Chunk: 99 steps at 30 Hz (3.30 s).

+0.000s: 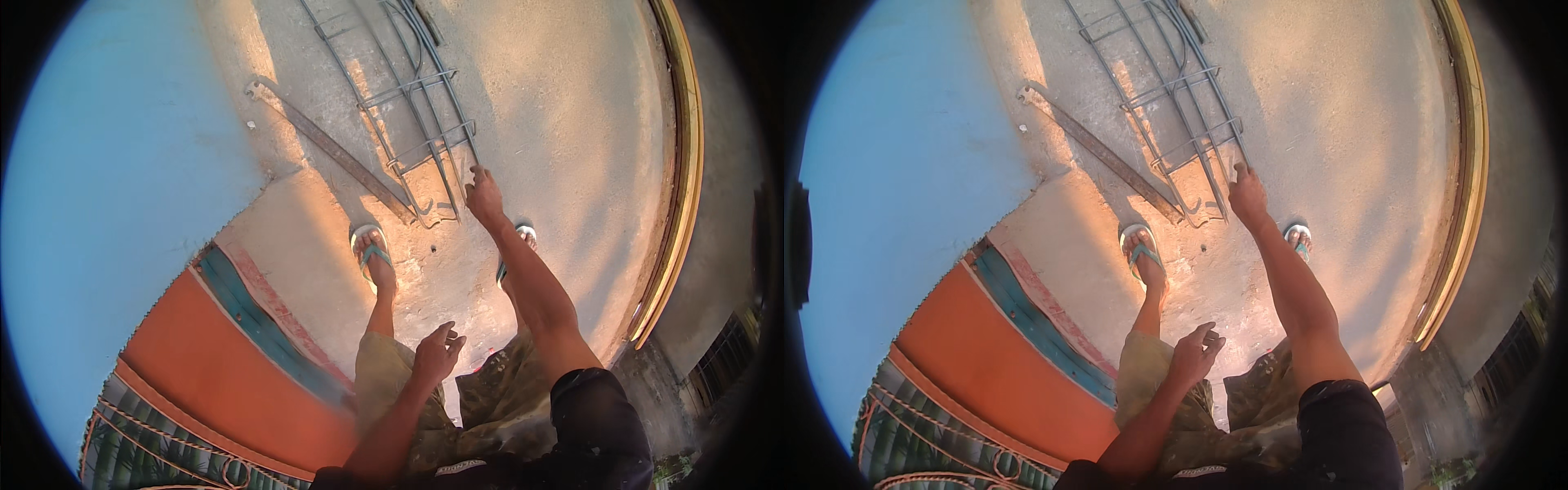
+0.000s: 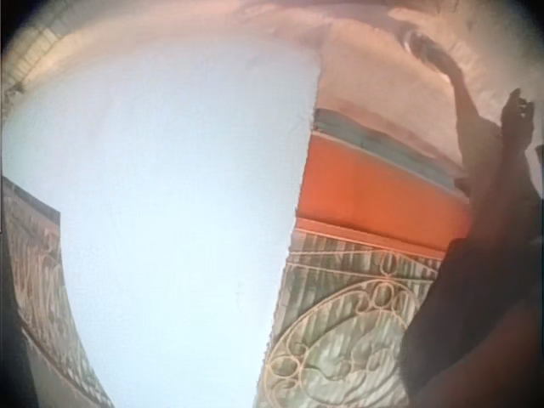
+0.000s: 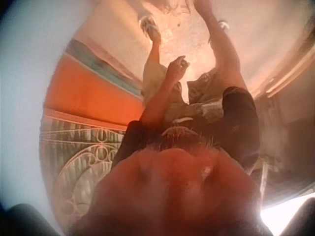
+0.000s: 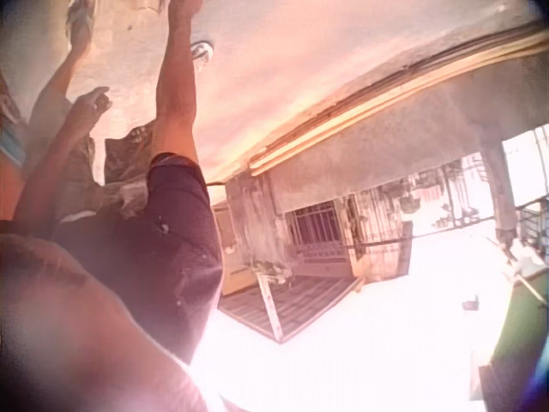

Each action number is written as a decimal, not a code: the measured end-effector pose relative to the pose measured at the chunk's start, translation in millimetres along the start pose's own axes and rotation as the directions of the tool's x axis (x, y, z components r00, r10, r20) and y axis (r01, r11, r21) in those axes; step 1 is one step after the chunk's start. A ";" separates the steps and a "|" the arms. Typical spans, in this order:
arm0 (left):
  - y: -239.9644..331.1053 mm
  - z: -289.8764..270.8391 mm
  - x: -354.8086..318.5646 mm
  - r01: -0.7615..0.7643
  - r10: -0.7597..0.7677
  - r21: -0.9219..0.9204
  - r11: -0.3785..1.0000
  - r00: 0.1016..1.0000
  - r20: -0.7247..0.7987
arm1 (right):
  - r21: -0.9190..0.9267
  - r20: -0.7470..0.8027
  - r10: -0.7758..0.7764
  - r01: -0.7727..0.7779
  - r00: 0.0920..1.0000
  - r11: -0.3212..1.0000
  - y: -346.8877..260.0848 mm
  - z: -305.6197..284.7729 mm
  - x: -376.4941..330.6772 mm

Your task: The person uses a long metal bar as a lever to bend and shape a metal wire frame on a concrete floor. They repeatedly position the bar under the frame and apply downward pressure to adjust the wire's curvature. The person also uses a hammer to tap the frame and a broom to sweep the area.

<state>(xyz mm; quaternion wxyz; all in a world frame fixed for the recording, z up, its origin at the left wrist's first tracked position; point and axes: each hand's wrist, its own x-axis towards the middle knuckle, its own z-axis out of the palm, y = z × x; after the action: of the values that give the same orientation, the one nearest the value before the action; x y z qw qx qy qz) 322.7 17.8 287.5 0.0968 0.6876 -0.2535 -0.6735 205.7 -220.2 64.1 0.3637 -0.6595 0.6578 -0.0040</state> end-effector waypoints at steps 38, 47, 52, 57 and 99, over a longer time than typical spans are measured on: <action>345.6 -64.9 -102.3 -0.259 -0.333 -0.785 0.562 0.798 -0.502 | 0.131 0.804 -0.369 0.466 0.466 0.875 -167.8 -698.9 28.1; 364.5 -41.4 -54.4 0.234 -0.621 -0.929 0.288 0.783 0.005 | -0.190 0.566 -0.303 0.479 0.767 0.857 -193.0 -772.4 253.9; 514.7 -220.1 72.2 0.049 -0.448 -0.813 0.580 0.853 -0.268 | -0.250 0.448 -0.137 0.271 0.884 0.929 -167.9 -827.9 396.4; 686.7 -503.5 181.6 -0.245 -0.048 -0.398 0.884 0.800 -0.599 | 0.060 0.364 0.002 -0.026 0.931 0.998 -193.9 -840.1 496.6; 1738.6 -1401.4 714.7 -0.465 -0.080 -0.426 0.776 0.599 -0.797 | -0.413 0.424 -0.102 0.292 0.900 0.863 -866.7 -1138.9 1776.0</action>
<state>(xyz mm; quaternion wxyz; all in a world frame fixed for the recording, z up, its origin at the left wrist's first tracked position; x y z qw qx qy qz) 1284.5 -2099.1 589.6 0.4844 0.8075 -0.0377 -0.3345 643.0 -2419.5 481.6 0.3149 -0.7797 0.4815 0.2469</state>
